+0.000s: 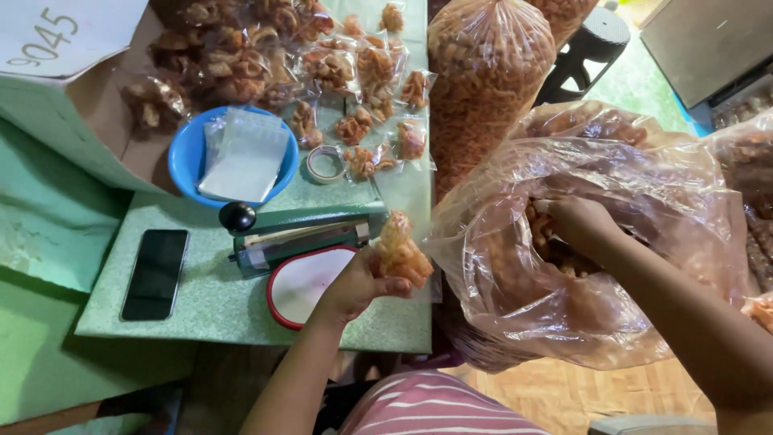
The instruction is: Scooping snacks from a large bulk bag into smaller plastic bags, weighing them, and sealing them with a heat sealer.
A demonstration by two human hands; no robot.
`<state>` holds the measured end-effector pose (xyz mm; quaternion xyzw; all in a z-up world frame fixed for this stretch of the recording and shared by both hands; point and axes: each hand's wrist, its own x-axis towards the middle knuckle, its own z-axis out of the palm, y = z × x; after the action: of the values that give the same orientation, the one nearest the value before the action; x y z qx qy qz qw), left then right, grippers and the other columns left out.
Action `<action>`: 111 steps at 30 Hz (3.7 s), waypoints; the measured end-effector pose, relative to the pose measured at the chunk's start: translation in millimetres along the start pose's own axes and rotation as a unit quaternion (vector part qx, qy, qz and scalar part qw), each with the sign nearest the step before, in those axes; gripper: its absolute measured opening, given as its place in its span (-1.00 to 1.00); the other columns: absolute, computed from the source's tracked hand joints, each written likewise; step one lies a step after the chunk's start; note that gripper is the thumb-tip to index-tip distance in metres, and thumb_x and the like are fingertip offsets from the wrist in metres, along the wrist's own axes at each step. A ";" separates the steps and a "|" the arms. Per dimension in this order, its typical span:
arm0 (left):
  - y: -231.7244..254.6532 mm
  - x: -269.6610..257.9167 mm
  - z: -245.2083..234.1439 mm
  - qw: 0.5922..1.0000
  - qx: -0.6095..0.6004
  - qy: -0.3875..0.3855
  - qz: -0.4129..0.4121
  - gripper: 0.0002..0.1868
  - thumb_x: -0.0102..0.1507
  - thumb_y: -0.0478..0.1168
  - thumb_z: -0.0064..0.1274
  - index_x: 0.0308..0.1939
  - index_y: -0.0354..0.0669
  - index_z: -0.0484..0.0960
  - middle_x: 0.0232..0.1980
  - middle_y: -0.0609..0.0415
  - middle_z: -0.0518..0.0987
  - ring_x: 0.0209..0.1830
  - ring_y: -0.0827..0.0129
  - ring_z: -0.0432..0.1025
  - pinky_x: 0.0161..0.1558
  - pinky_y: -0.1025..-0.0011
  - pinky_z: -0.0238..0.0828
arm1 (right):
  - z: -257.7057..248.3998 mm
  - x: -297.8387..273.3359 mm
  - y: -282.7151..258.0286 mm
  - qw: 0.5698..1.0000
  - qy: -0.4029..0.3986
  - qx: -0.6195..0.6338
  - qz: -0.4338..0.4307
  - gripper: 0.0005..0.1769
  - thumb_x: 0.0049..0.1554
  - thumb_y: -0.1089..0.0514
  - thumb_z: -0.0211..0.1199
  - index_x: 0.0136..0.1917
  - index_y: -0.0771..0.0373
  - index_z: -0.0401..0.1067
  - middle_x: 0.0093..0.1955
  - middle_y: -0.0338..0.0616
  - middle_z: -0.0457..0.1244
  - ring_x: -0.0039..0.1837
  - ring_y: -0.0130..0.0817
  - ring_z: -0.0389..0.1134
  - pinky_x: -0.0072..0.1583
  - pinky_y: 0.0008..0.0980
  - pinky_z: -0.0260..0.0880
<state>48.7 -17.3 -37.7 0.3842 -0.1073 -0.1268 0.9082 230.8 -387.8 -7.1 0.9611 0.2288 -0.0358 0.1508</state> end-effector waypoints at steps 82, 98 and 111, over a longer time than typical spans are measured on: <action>12.5 -80.4 -96.3 0.931 0.319 0.169 0.051 -0.48 -0.19 -0.24 0.33 -0.16 -0.09 0.52 -0.45 0.13 0.52 -0.45 0.52 0.40 -0.44 0.64 0.34 | -88.3 -25.2 -346.9 0.597 0.215 0.747 -0.198 0.05 -0.18 0.13 0.28 0.42 0.29 -0.26 0.35 -0.02 -0.08 0.42 -0.24 -0.12 0.39 -0.20 -0.17; 42.4 -66.3 -96.3 0.865 0.449 0.128 0.186 -0.09 -0.22 -0.14 0.37 0.18 -0.15 0.31 0.04 -0.16 0.41 0.07 0.06 0.31 0.13 0.25 0.20 | -26.9 -16.8 -371.5 0.531 0.151 0.823 -0.133 -0.15 -0.17 0.39 0.27 0.35 0.37 -0.01 0.26 0.04 0.08 0.29 -0.26 0.08 0.28 -0.22 0.02; 43.4 -54.6 -60.5 0.840 0.368 0.275 0.288 -0.73 0.02 -0.31 0.19 -0.20 -0.21 0.58 -0.33 0.00 0.57 -0.31 0.35 0.47 -0.16 0.40 0.37 | -78.1 -10.1 -373.0 0.649 0.269 0.706 -0.092 -0.63 -0.10 0.45 0.29 0.01 0.41 0.37 -0.20 -0.01 0.27 -0.09 -0.30 0.34 -0.02 -0.34 0.35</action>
<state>21.2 69.5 -52.8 0.6613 0.0020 0.2999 0.6876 53.7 -51.2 -33.4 0.7190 0.2522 0.0595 -0.6449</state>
